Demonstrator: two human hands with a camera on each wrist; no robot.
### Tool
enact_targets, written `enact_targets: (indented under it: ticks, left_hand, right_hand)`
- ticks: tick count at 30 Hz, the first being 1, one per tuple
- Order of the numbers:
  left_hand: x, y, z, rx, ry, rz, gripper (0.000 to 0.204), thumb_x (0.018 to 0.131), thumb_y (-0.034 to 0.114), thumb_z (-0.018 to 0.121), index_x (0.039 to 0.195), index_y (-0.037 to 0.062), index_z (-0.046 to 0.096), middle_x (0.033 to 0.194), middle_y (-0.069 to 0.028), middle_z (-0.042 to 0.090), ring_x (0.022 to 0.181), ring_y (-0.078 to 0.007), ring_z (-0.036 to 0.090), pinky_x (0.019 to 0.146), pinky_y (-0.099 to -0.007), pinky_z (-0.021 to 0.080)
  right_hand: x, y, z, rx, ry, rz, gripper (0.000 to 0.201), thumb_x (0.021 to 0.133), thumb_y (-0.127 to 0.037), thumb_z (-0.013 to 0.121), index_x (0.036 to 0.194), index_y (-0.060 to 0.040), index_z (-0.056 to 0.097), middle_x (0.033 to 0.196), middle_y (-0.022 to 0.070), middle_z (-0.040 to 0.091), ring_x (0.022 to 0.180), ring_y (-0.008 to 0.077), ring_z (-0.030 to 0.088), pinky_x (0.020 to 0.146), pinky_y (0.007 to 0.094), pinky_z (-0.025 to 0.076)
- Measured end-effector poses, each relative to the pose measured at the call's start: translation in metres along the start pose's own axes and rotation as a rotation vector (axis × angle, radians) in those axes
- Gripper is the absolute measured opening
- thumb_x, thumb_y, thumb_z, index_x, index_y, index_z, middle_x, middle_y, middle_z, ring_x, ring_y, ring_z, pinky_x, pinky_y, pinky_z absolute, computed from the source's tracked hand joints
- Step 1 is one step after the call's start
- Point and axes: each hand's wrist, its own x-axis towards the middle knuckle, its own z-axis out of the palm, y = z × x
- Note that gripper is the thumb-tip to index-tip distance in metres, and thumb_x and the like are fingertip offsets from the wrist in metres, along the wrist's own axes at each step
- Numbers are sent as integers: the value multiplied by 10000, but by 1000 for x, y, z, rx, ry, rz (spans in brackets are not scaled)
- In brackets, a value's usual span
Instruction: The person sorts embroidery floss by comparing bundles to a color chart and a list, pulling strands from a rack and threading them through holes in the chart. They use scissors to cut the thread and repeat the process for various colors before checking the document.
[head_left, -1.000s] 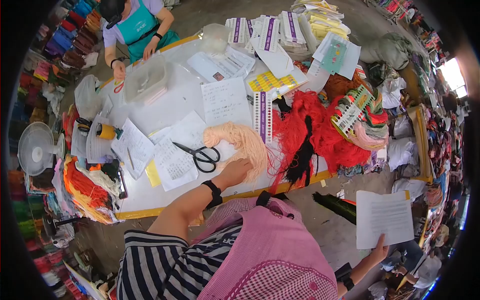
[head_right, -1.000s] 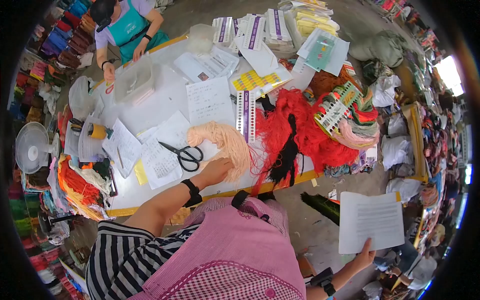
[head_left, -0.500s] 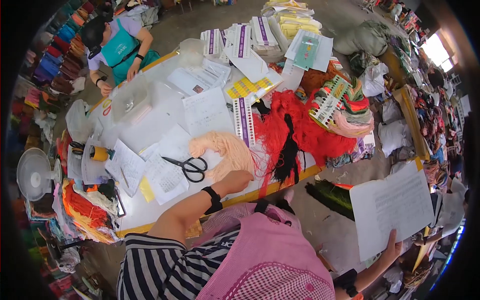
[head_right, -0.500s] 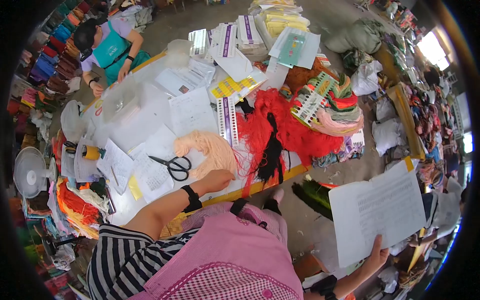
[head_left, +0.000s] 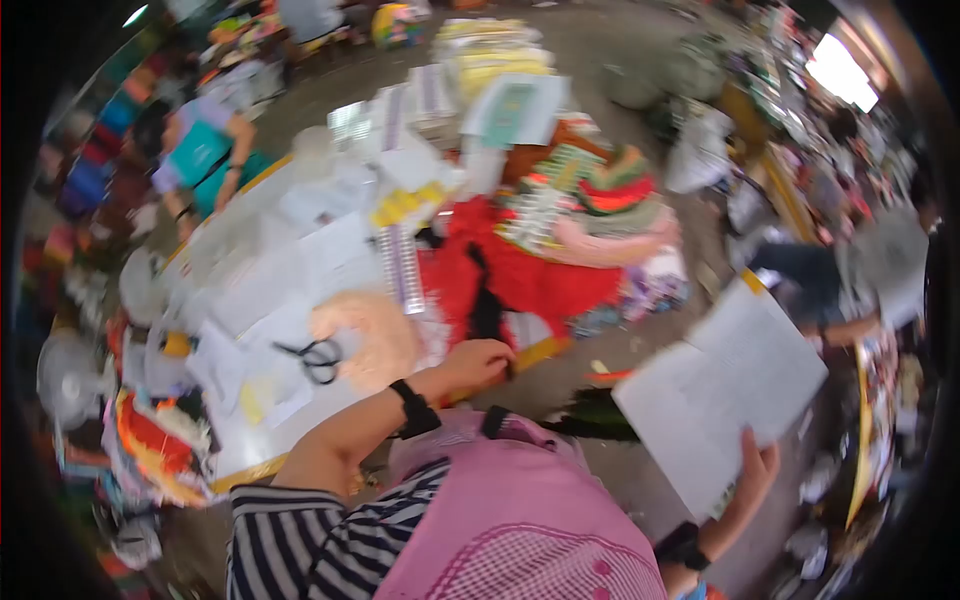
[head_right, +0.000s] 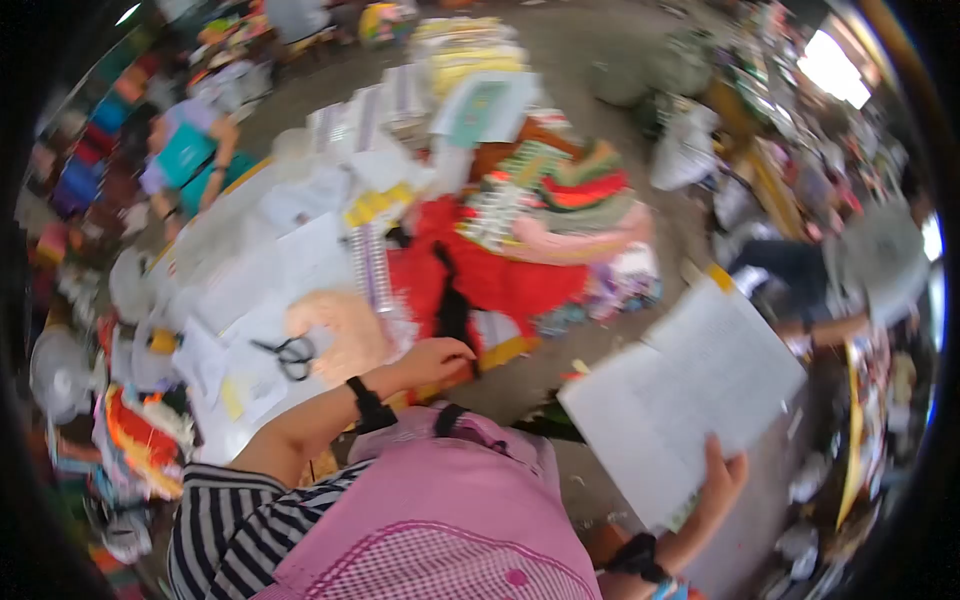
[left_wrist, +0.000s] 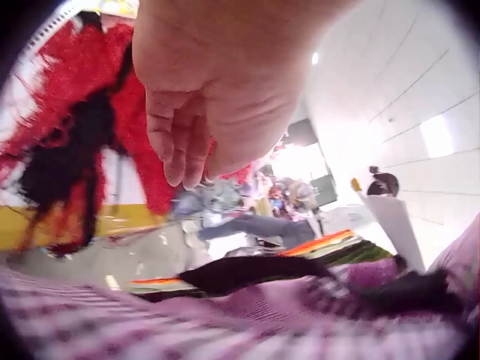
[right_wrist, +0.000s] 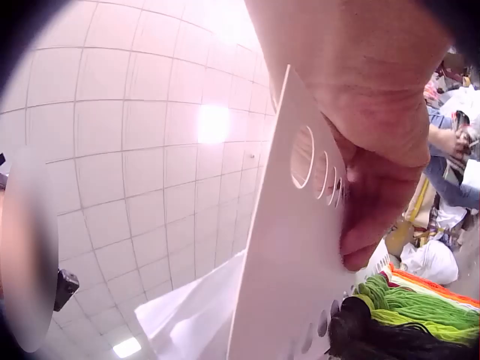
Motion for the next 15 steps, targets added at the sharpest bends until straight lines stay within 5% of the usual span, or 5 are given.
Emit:
enact_targets:
  ticks: [5, 9, 15]
  left_hand:
    - [115, 111, 37, -755, -93, -140, 280, 983, 228, 530, 1146, 26, 634, 968, -18, 653, 852, -88, 586, 764, -259, 494]
    - [185, 228, 41, -1132, -275, -237, 445, 996, 361, 502, 1273, 14, 533, 1111, -52, 631, 1000, -133, 594, 892, -297, 469]
    - [261, 293, 85, -1420, -469, -303, 449, 955, 301, 583, 1296, 19, 507, 1188, -84, 613, 1076, -164, 592, 938, -318, 461]
  right_hand:
    - [51, -2, -27, 165, -125, 84, 240, 841, -79, 690, 1050, 36, 659, 936, 75, 695, 771, 121, 639, 699, 250, 507]
    - [98, 0, -57, 388, -220, 129, 236, 821, -33, 705, 1040, 46, 665, 927, 95, 706, 759, 134, 660, 696, 274, 534]
    - [149, 13, -89, 474, -265, 145, 226, 810, -9, 715, 1025, 46, 674, 916, 103, 711, 751, 138, 667, 680, 278, 545]
